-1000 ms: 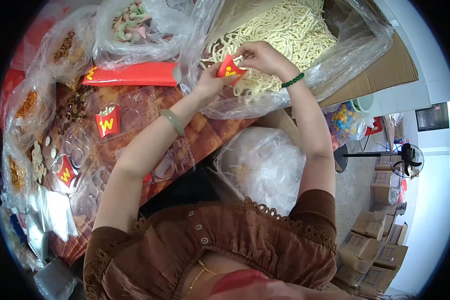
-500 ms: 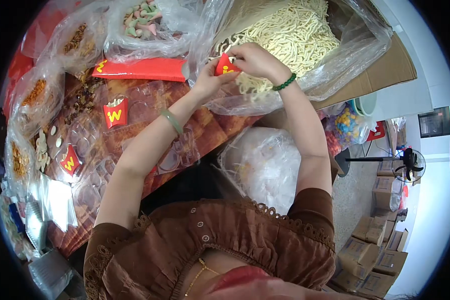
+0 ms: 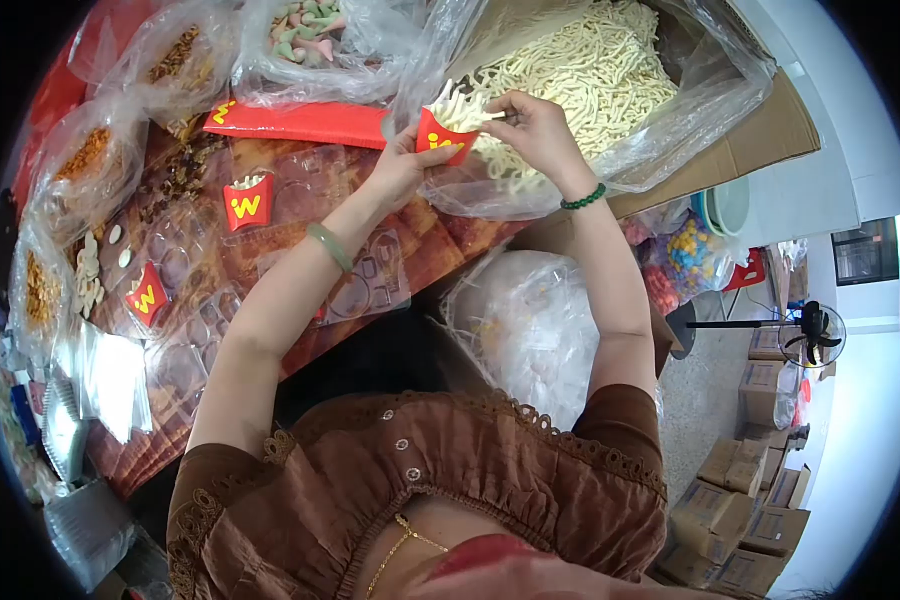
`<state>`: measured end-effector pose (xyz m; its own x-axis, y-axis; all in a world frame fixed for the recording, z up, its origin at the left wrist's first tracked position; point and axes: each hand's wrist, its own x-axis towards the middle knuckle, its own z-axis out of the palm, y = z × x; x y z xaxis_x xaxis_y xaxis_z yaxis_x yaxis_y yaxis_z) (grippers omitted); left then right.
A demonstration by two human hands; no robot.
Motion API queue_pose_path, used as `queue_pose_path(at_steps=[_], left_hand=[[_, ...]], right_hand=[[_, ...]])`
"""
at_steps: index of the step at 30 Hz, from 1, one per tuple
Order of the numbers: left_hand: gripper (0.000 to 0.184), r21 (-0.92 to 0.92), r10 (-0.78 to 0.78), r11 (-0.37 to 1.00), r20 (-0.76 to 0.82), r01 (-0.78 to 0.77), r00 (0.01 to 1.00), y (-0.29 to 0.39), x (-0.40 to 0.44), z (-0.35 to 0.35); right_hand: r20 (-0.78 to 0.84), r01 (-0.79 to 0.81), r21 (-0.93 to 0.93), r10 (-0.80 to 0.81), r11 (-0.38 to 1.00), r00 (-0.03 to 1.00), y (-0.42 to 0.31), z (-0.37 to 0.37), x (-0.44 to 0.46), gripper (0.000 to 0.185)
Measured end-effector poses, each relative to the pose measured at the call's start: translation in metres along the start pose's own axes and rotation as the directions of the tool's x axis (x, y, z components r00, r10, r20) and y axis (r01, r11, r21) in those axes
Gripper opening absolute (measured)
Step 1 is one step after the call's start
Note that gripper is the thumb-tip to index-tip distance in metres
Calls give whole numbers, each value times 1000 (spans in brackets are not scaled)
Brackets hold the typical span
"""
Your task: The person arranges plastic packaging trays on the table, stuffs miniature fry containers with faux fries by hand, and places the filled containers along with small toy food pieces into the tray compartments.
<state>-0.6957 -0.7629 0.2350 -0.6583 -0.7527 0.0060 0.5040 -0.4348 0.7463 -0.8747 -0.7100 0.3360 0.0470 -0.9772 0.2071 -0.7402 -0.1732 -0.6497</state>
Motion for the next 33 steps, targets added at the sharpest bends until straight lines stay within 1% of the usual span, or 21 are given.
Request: queue_pose_path(at_steps=[1,2,3,4,7,8,10,11,12,14,15,16,18,19,22,24,26,29,30,31,33], left_hand=[[43,101,-4,995,-15,5,1000,1,-5,0],[43,103,-8,995,-21,10,1000,-1,-8,-3],[44,191,35,981,1,-35,999,-3,-10,-6],[45,275,75,958,29,-80,997,-5,-12,-9],[45,364,121,926,-30,-102,992,0,-29,-17],[45,365,127,925,-40,-104,991,2,-36,-20],[45,318,142,941,-54,-118,988,19,-56,-20],[45,319,148,940,-68,-119,987,24,-65,-23],[45,294,152,947,-65,-127,986,29,-73,-27],[45,274,160,952,-78,-133,984,39,-93,-31],[44,217,158,967,-86,-136,984,44,-103,-30],[43,158,156,977,-91,-140,984,49,-110,-30],[41,203,188,966,-126,-160,974,54,-122,-36],[39,246,219,953,-150,-178,964,57,-128,-39],[36,132,220,972,-243,-193,945,65,-148,-46],[35,132,227,972,-271,-197,936,69,-163,-52],[35,154,233,969,-303,-194,924,66,-175,-63],[37,121,296,955,-343,-270,891,74,-196,-58],[38,144,295,955,-350,-260,889,75,-202,-62],[38,144,299,954,-357,-265,885,76,-206,-63],[39,140,380,925,-305,-354,873,76,-216,-62]], right_hand=[[-7,45,-113,-46,993,999,-9,3,-1,26],[-9,88,-224,-93,971,996,-19,8,-1,19],[16,243,-416,-260,876,965,-27,15,0,12],[17,243,-413,-260,878,966,-26,25,3,12],[327,376,-363,-261,853,908,-45,39,9,10],[334,385,-356,-268,852,904,-48,44,10,10],[109,355,-214,-339,910,934,-59,53,14,11],[103,407,-319,-395,856,913,-65,54,13,13],[112,418,-308,-404,854,908,-78,54,14,13],[52,410,-182,-408,894,912,-100,57,16,14],[-1,452,-34,-452,892,892,-101,63,21,14],[5,458,-24,-458,889,889,-103,68,24,14],[81,492,-122,-485,862,871,-109,80,27,15],[53,574,-262,-582,776,811,-113,86,27,16],[111,693,-284,-696,662,710,-133,102,23,14],[170,743,-221,-725,632,668,-143,115,19,15],[318,620,35,-597,784,737,-150,122,15,18],[66,520,131,-531,844,845,-160,122,23,20],[87,425,125,-437,896,895,-166,121,22,20],[93,429,129,-442,894,892,-167,126,23,20],[265,194,243,-258,950,929,-165,139,19,19]])
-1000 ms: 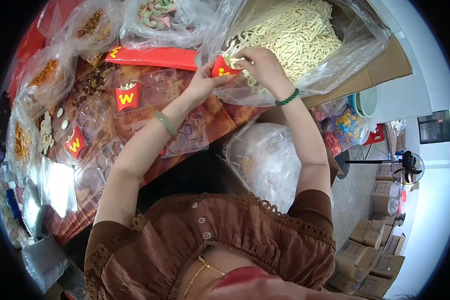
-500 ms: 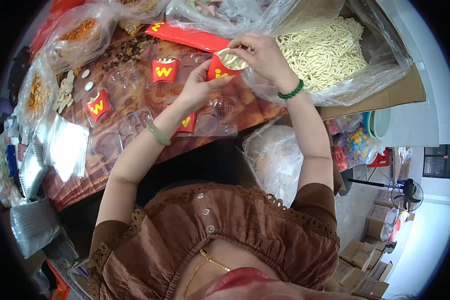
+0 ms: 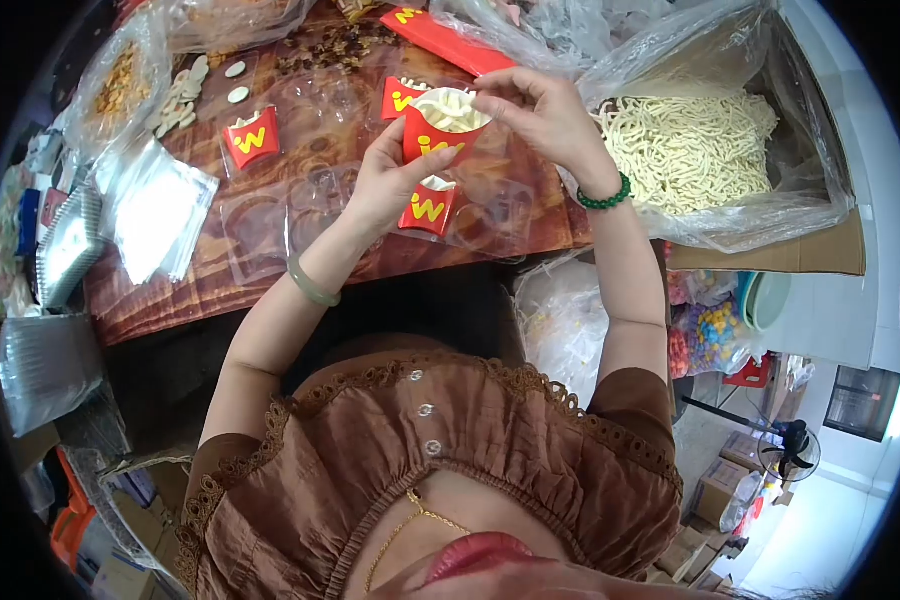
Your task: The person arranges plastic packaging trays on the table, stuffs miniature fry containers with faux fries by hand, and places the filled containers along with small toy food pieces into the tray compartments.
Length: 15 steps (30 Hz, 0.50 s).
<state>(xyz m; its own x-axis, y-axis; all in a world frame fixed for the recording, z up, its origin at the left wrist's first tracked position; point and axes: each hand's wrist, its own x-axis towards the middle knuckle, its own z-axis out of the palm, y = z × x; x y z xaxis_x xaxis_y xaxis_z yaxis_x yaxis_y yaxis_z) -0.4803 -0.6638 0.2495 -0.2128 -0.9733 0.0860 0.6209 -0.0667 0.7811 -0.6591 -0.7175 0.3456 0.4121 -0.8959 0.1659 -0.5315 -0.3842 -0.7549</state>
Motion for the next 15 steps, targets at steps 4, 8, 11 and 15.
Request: queue_pose_path(at_steps=[4,8,11,15], left_hand=[[38,17,11,1000,-65,-10,998,1,-13,-7],[36,16,1,1000,-162,2,987,5,-29,-11],[37,122,112,989,-254,-83,961,3,-45,-23],[37,283,213,950,-294,-128,932,18,-68,-41]], right_hand=[[-48,239,-291,-264,926,963,-16,23,-4,15],[207,583,-438,-554,684,806,-29,53,-6,23],[309,629,-360,-548,689,777,-36,69,-3,22],[324,645,-244,-567,724,758,-46,94,8,12]])
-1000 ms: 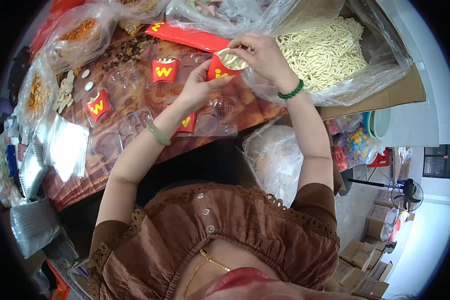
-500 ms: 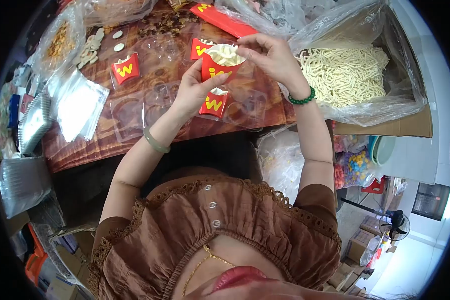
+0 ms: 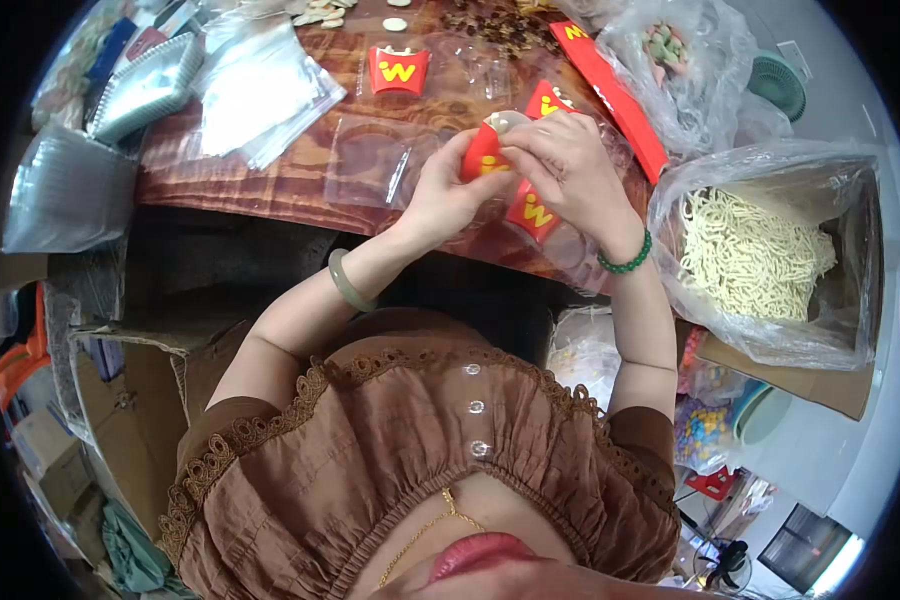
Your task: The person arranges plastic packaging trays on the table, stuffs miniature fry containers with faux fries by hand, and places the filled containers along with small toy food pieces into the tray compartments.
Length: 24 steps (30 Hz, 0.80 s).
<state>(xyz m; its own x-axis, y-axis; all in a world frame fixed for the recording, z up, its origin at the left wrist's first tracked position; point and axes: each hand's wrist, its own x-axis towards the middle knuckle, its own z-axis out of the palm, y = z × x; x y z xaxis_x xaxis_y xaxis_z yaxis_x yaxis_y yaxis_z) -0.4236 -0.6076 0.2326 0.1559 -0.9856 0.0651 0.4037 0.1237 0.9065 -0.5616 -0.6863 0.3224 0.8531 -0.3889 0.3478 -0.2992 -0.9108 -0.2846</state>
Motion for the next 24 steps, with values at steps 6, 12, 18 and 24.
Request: queue_pose_path(at_steps=[6,12,18,24], left_hand=[[36,-59,11,998,-75,-15,997,17,-23,-35],[59,76,34,997,-154,-23,987,26,-42,-70],[109,899,406,388,31,-203,913,24,-58,-107],[91,946,485,307,-60,-105,873,-12,-52,-85]], right_hand=[[-12,13,155,-11,988,1000,-14,31,34,12],[23,135,105,-138,985,990,-28,67,65,15],[267,-218,423,109,880,958,-14,110,89,20],[188,-89,350,23,932,982,-10,137,78,19]])
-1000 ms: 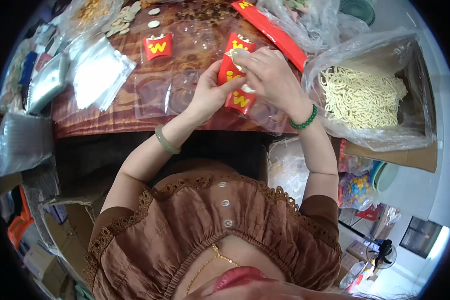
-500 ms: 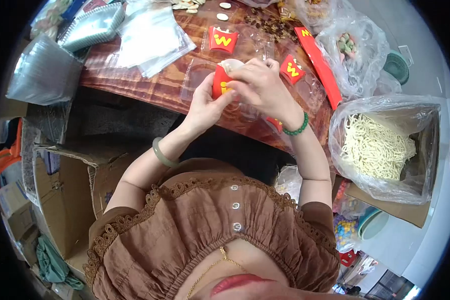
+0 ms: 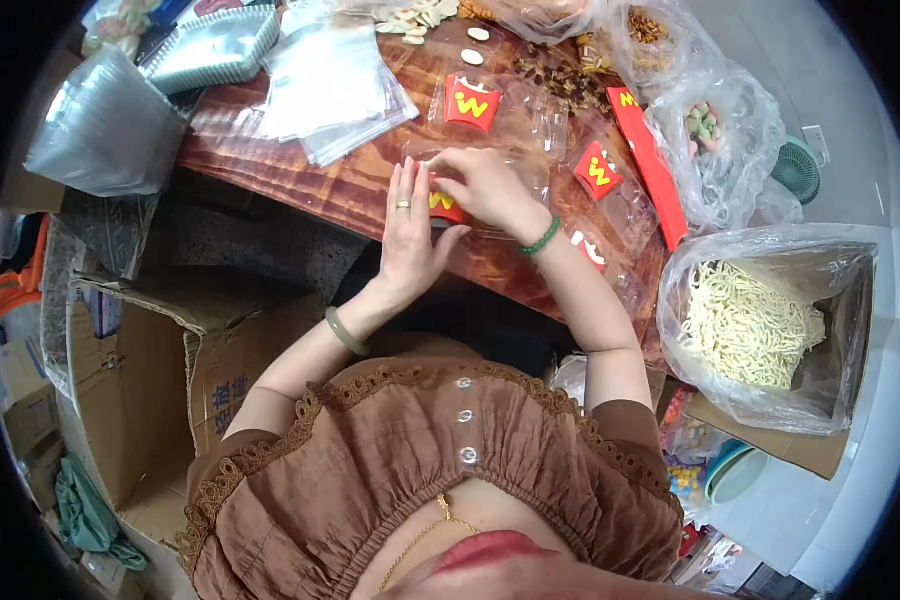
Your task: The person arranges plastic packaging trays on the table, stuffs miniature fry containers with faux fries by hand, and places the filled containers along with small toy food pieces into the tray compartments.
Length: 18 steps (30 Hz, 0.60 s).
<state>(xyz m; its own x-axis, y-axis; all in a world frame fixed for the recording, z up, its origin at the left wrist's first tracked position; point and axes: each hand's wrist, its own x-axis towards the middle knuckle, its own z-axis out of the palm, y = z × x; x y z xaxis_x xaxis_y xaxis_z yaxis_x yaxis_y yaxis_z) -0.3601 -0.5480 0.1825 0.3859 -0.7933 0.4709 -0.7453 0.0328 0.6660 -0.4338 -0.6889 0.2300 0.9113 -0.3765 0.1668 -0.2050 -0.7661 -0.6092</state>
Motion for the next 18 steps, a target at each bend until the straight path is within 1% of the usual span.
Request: queue_pose_path(at_steps=[2,3,4,5,6,7,9,11,12,13,14,15,16,17,18], left_hand=[[90,-6,20,1000,-11,-20,1000,8,2,3],[90,-2,20,1000,-3,-20,1000,13,6,-1],[86,-16,15,1000,0,-15,1000,16,12,-8],[82,-36,58,998,-32,-59,998,13,23,-15],[78,-56,95,994,-59,-98,994,12,36,-23],[64,-102,65,992,-84,-74,994,4,55,-23],[51,-210,-13,978,-117,-12,993,-19,105,-20],[41,-52,20,998,-175,-29,984,-52,155,-6],[42,-39,35,998,-114,-40,993,-70,178,3],[42,-27,53,998,-55,-54,997,-86,199,12],[44,20,-15,1000,33,15,999,-94,218,20],[46,90,87,992,48,-91,995,-105,247,30],[47,156,173,970,81,-184,982,-115,264,40],[47,155,179,970,73,-188,981,-122,274,49],[44,217,193,955,53,-200,980,-127,283,59]], right_hand=[[-13,30,-56,-31,998,999,0,-9,3,16],[-57,62,-71,-66,996,996,-2,-19,7,15],[-101,94,-87,-103,992,990,-3,-30,13,14],[-136,-41,0,40,999,990,-3,-44,21,14],[-214,-46,47,55,998,975,10,-52,33,16],[-288,-46,97,72,994,955,29,-60,51,17],[-194,-298,206,338,932,921,66,-75,94,21],[-265,-243,-102,209,965,942,93,-82,127,26],[-236,-252,-211,201,944,951,99,-82,140,27],[-264,-281,-197,225,939,938,117,-74,154,27],[-260,-289,-173,240,942,935,134,-68,164,27],[-248,-300,-254,238,920,939,152,-59,175,27],[-281,-296,-272,219,916,935,160,-53,176,27],[-311,-295,-288,203,911,929,163,-49,175,28],[-366,-292,-292,176,911,914,163,-46,175,25]])
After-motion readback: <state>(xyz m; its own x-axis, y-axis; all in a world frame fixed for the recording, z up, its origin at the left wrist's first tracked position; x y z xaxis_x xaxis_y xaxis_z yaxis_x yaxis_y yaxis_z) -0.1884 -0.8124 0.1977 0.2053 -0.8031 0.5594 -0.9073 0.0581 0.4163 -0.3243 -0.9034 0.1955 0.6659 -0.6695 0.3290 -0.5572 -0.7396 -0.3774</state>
